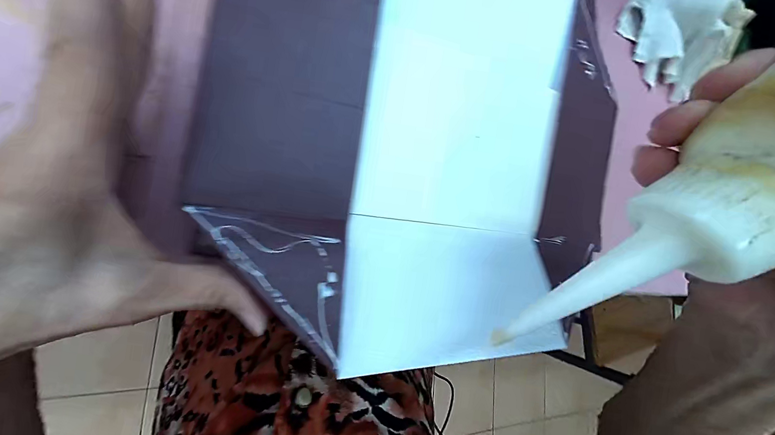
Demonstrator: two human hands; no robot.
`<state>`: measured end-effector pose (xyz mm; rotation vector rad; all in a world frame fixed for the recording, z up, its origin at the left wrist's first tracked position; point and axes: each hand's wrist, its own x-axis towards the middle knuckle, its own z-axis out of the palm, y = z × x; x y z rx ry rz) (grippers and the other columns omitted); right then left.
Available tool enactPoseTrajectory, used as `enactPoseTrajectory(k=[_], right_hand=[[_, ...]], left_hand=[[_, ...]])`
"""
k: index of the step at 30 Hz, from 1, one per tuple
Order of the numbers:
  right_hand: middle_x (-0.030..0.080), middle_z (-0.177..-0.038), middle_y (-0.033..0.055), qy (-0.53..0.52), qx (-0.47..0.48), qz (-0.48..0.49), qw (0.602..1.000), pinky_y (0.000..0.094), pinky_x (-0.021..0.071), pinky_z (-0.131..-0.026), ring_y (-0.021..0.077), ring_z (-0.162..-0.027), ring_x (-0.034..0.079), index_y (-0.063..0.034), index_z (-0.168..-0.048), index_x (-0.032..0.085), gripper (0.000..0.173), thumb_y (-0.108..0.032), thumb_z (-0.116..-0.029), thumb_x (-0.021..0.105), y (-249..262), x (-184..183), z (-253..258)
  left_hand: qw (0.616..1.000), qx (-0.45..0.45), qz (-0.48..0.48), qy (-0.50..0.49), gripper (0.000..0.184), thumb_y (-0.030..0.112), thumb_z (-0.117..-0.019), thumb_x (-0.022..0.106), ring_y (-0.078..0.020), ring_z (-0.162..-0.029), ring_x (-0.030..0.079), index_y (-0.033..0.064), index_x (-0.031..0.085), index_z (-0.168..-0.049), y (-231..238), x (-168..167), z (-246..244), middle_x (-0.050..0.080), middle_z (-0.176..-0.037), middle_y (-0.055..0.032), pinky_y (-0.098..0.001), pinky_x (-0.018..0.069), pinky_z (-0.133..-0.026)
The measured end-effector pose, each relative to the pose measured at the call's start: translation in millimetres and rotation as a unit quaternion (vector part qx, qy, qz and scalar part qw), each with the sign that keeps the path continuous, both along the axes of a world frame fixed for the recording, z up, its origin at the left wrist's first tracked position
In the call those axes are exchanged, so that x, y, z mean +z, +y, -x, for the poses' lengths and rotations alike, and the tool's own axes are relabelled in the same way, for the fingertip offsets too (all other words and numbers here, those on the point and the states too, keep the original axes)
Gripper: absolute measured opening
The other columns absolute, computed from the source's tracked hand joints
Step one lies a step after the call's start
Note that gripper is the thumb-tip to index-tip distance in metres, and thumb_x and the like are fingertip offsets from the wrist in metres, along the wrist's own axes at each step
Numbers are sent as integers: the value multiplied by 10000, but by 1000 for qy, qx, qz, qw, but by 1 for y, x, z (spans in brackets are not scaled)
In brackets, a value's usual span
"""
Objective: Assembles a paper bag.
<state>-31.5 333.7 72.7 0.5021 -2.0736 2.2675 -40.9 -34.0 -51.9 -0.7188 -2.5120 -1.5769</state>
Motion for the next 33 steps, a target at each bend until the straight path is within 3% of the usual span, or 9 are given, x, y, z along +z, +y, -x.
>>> enactPoseTrajectory(k=[2, 3, 5, 7, 9, 14, 21, 25, 33], right_hand=[[646, -1199, 99, 2, -55, 22, 998, 366, 583, -976, 220, -1113, 674, -53, -1251, 555, 237, -143, -1057, 455, 18, 4, -1], [663, -1151, 81, 5, -95, 23, 995, 352, 598, -953, 205, -1065, 697, -77, -1215, 549, 207, -149, -1052, 444, 25, 7, 3], [693, -1101, 89, 10, -163, 20, 986, 356, 622, -909, 224, -1009, 726, -87, -1202, 542, 185, -159, -1044, 477, 42, 6, 3], [714, -1079, 90, 8, -226, 1, 974, 379, 637, -870, 243, -977, 740, -99, -1192, 547, 195, -180, -1015, 555, 63, -2, -1], [715, -1072, 81, 2, -264, -9, 964, 401, 650, -844, 249, -961, 746, -117, -1184, 540, 254, -215, -975, 648, 78, -13, -4], [724, -1057, 80, -27, -293, -9, 956, 396, 659, -811, 254, -922, 756, -119, -1198, 532, 318, -204, -946, 704, 77, -29, -5], [713, -1053, 119, -11, -250, 4, 968, 430, 657, -808, 290, -932, 744, -73, -1182, 550, 447, -165, -834, 814, 56, -29, -13], [705, -1060, 155, 42, -197, -45, 979, 463, 663, -784, 337, -928, 735, -37, -1231, 534, 539, -160, -809, 847, 52, -26, -27], [639, -1244, 188, 105, -226, -182, 951, 466, 641, -845, 346, -1060, 696, 15, -1459, 339, 1071, -338, -667, 968, 64, -30, -59]], left_hand=[[994, 37, -84, -54, 1058, 422, -472, 992, -39, -1171, 648, 129, 563, -1394, 8, 4, -6, 657, -1334, 44, -195, 579, -924], [990, 26, -112, -76, 975, 329, -461, 1008, -47, -1095, 687, 123, 621, -1332, 8, 6, -6, 708, -1244, 35, -204, 605, -858], [997, -33, -52, -52, 1089, 447, -623, 940, -68, -1234, 602, 117, 405, -1512, -2, 9, 1, 597, -1382, 19, -235, 561, -981], [992, -47, -95, -63, 1101, 429, -591, 963, -109, -1170, 658, 112, 407, -1486, -6, -3, 4, 649, -1320, -1, -262, 600, -931], [990, -61, -94, -86, 1368, 460, -570, 973, -158, -1289, 588, 83, 168, -1610, -14, -9, 5, 541, -1468, -57, -314, 543, -1046], [977, -87, -129, -147, 813, 359, -669, 942, -111, -1143, 673, 164, 578, -1369, -39, -33, -6, 710, -1229, 18, -271, 563, -982], [978, -75, -115, -157, 1157, 399, -632, 953, -85, -1268, 600, 218, 303, -1572, -26, -9, -7, 609, -1401, 71, -244, 519, -1052], [953, -122, -146, -234, 512, 229, -722, 894, -49, -1038, 699, 177, 712, -1198, -35, -16, -14, 752, -1110, 58, -215, 573, -928], [946, -188, -106, -241, 143, 242, -885, 770, -77, -1048, 680, 149, 781, -993, -55, -47, -5, 742, -1089, -17, -254, 534, -979]])
